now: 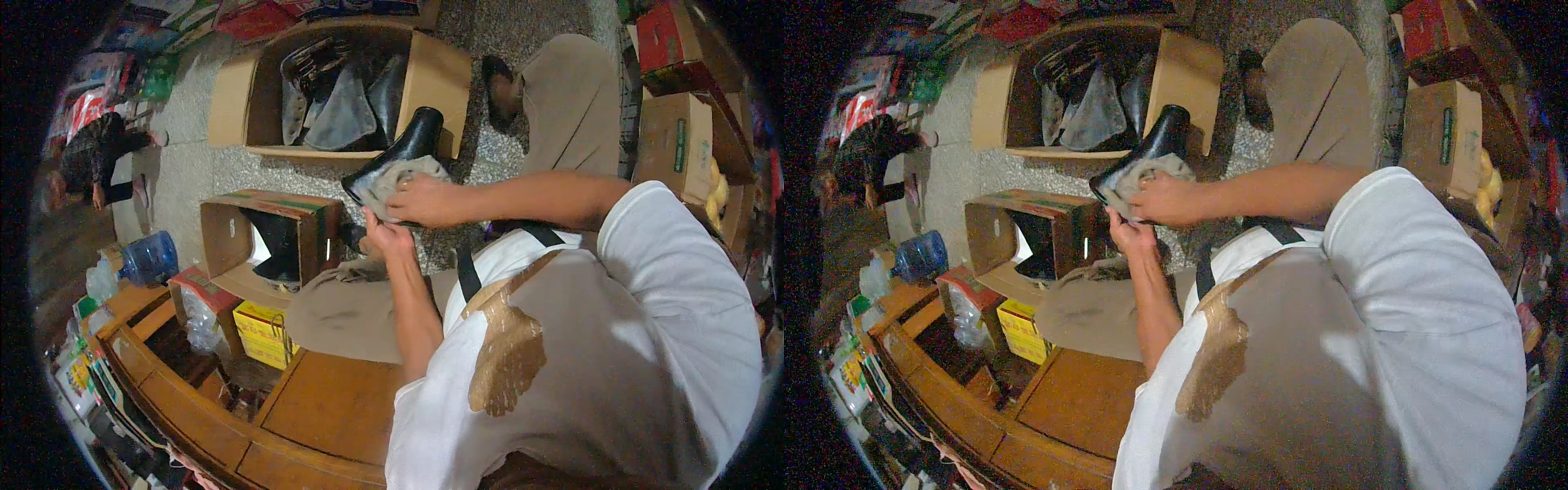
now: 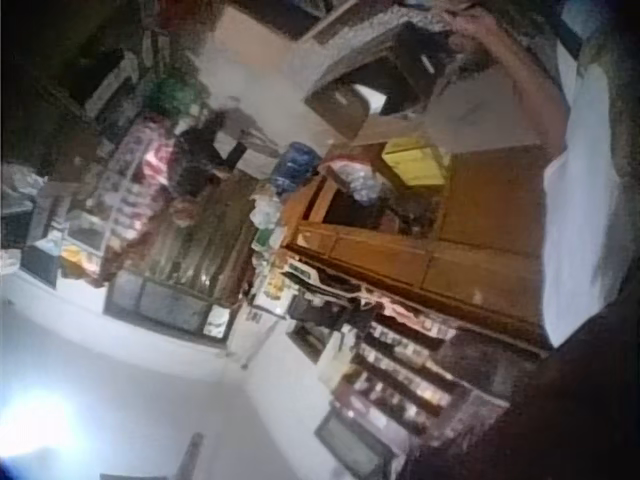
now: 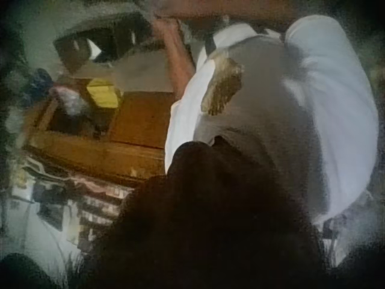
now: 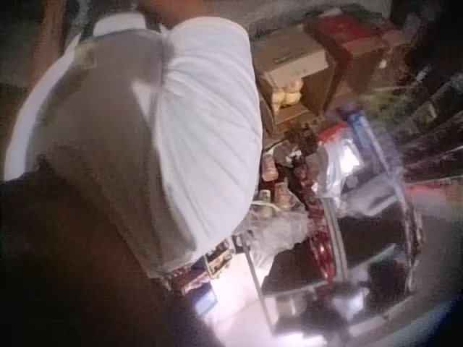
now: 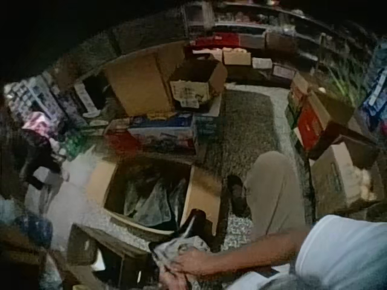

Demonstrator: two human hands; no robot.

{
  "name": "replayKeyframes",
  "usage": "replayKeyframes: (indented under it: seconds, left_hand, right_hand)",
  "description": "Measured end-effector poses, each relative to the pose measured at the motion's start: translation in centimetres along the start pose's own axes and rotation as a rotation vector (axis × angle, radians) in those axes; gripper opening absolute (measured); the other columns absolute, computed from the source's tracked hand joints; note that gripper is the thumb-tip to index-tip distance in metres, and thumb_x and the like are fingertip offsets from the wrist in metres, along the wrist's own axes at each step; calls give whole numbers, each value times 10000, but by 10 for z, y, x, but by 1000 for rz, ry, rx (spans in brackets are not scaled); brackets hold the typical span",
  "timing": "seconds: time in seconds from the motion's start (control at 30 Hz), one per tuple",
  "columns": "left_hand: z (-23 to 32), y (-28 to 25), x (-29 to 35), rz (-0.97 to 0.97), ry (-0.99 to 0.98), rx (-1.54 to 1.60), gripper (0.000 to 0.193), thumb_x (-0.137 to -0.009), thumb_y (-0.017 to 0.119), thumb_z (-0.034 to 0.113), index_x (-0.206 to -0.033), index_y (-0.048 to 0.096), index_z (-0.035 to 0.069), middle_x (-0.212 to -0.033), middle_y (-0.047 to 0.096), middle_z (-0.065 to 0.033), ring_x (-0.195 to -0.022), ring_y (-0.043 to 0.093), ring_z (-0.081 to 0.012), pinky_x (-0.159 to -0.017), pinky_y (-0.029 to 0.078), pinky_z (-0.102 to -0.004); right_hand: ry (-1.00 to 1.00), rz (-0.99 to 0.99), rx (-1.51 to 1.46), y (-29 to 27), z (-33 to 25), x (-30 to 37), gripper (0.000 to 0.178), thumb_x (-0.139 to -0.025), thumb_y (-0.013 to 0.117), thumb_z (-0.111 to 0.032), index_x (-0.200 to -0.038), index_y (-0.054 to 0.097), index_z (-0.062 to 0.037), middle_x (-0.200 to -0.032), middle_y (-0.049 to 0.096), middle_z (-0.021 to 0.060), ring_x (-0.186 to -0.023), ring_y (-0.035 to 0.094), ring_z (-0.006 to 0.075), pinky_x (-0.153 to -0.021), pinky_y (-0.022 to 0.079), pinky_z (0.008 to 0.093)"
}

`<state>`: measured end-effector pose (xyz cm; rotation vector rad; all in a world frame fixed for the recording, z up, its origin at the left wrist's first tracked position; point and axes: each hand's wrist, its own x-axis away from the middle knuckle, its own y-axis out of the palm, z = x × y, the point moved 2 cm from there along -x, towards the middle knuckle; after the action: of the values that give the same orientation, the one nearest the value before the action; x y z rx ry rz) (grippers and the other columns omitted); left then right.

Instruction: The person sits on the floor and wipes a black shoe with a cloth, rotating it to clean different sides. The person then places the shoe in a cardboard box and picks up another shoe to continue wiping.

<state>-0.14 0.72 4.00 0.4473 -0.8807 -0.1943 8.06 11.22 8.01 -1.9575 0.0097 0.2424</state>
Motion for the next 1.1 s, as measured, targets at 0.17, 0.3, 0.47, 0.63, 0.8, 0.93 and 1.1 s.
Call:
replayKeyframes:
  seconds: [0.17, 0.3, 0.47, 0.63, 0.8, 0.93, 1.1]
  left_hand:
    - [-3, 11, -3, -41, -26, 37, 519, -1028, 335, 420, -1357, 452, 36, -1382, 489, -151, -1266, 463, -327, -1089, 351, -490]
    - [-2, -1, -13, -25, -61, 145, 514, -1031, 313, 426, -1375, 446, 67, -1404, 474, -145, -1289, 444, -330, -1087, 352, -521]
    - [-5, -13, -20, -16, -30, 142, 544, -1017, 361, 443, -1395, 430, 58, -1415, 463, -148, -1271, 460, -329, -1080, 370, -519]
    - [11, 7, -1, 201, 157, 22, 595, -962, 515, 441, -1312, 492, -39, -1351, 509, -185, -1201, 527, -330, -1019, 450, -501]
    - [15, -2, -10, 282, 201, 100, 546, -971, 530, 375, -1229, 530, -106, -1284, 556, -199, -1099, 596, -356, -916, 533, -509]
    - [18, -4, -13, 164, 101, 19, 559, -1018, 324, 460, -1380, 439, 50, -1397, 482, -125, -1272, 461, -339, -1065, 381, -511]
    - [10, -1, -10, 180, 88, 187, 502, -997, 434, 432, -1316, 511, 52, -1354, 531, -108, -1203, 522, -300, -1058, 383, -477]
  right_hand:
    - [110, -458, 202, -14, 71, 60, 269, -781, 593, -135, -1037, 669, -163, -1073, 643, 47, -935, 648, 283, -725, 543, 445]
    - [682, -148, -124, -73, 113, 41, 282, -761, 648, -150, -1036, 692, -108, -902, 693, 132, -872, 678, 310, -728, 549, 449]
    - [689, 319, -1487, -89, 105, -12, 332, -782, 658, -205, -1091, 674, -85, -908, 695, 70, -888, 654, 199, -782, 527, 404]
    - [691, -127, -833, -47, 106, -40, 520, -829, 630, -266, -1298, 561, -54, -1179, 628, 117, -1079, 597, 252, -948, 468, 366]
    - [425, 132, -341, -9, 50, -35, 641, -791, 662, -493, -1289, 571, -99, -1428, 413, 189, -1294, 417, 377, -985, 432, 483]
    - [314, -47, 4, -25, 19, -37, 662, -741, 699, -540, -1203, 611, -75, -1384, 457, 166, -1288, 427, 345, -909, 457, 501]
    - [274, -5, 115, 5, 52, -47, 421, -776, 677, -414, -1036, 629, -86, -1199, 572, 130, -1120, 554, 311, -783, 486, 461]
